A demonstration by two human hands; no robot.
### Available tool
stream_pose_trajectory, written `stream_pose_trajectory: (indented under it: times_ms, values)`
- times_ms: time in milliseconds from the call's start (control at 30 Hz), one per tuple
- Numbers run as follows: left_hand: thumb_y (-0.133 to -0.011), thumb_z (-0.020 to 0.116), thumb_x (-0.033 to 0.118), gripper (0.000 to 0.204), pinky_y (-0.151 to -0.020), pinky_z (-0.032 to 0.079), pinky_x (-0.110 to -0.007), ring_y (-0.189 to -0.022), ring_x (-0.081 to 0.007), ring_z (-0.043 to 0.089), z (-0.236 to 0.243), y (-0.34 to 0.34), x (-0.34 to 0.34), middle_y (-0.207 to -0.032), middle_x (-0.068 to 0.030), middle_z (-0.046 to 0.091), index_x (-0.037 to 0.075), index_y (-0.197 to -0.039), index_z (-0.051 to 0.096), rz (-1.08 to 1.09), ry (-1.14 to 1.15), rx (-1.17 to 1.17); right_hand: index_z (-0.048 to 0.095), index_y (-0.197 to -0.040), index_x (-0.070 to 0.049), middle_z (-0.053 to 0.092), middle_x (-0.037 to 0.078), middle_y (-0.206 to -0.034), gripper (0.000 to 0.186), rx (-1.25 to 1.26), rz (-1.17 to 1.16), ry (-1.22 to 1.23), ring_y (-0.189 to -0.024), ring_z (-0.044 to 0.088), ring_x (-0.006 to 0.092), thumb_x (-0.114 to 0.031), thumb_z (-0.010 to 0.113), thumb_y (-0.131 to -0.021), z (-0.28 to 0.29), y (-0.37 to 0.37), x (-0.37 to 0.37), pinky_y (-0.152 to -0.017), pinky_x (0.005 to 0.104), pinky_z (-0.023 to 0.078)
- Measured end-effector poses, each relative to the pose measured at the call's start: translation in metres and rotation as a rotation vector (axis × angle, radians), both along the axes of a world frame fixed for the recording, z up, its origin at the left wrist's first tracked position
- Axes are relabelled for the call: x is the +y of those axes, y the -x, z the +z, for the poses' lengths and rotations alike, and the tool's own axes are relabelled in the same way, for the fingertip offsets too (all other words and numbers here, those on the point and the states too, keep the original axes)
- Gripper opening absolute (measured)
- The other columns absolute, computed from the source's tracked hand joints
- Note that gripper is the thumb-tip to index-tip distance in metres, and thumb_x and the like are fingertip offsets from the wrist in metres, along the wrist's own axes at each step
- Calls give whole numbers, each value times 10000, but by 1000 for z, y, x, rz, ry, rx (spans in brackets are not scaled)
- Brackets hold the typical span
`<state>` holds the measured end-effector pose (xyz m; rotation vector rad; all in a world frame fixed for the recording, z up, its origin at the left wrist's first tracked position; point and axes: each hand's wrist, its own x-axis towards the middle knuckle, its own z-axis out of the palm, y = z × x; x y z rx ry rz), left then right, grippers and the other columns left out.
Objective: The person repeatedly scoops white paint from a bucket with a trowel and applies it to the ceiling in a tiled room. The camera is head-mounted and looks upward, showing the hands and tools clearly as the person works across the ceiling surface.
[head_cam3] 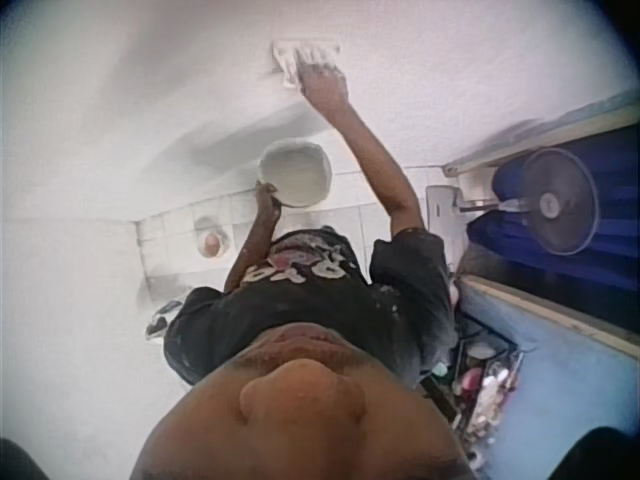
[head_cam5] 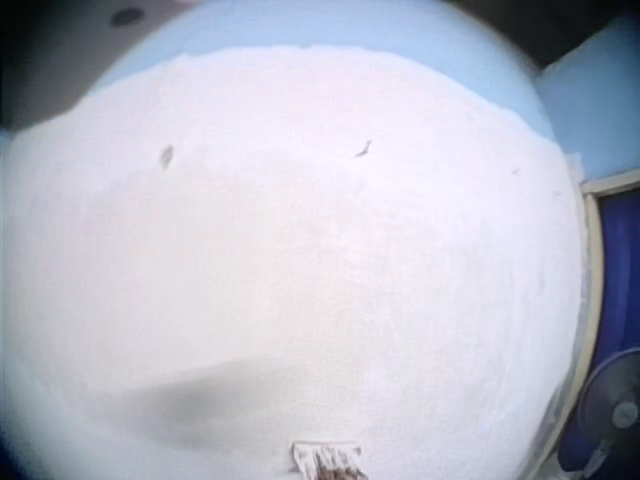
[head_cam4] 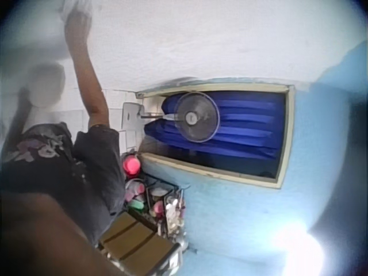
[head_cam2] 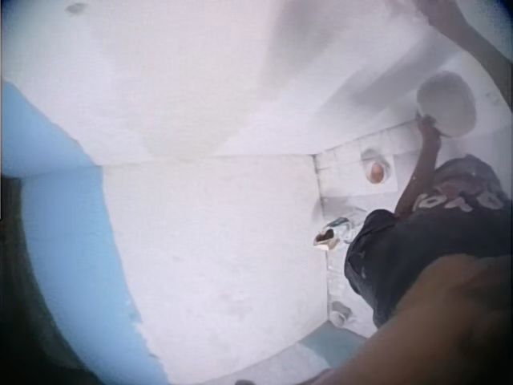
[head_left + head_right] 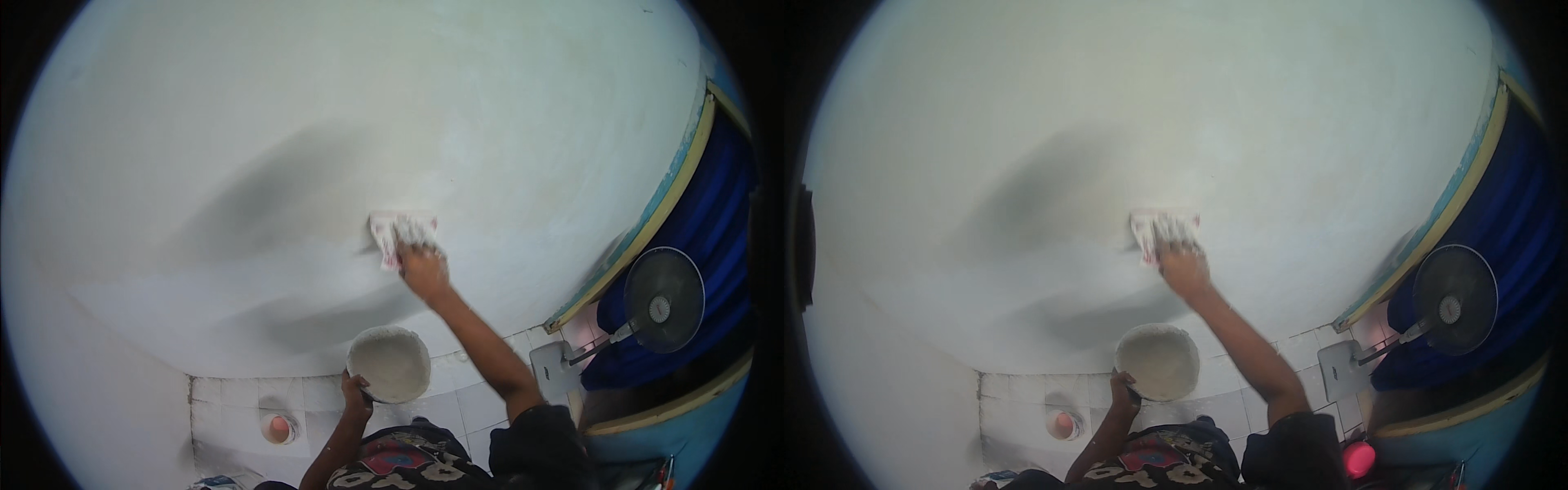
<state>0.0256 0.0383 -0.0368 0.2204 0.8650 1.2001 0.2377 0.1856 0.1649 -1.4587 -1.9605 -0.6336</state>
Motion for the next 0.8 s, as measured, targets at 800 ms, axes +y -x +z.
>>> stream_pose_trajectory:
  times_ms: [800]
  values:
    - [-582, 501, 29, 786, -868, 516, -412, -1056, -293, 554, 12, -26, -11, -1158, -142, 526, 51, -1358, 379, 62, -83, -27, 639, -1046, -42, 671, 214, -924, 341, 282, 216, 1001, -879, 654, 369, -121, 658, -714, -113, 20, -137, -803, 473, 507]
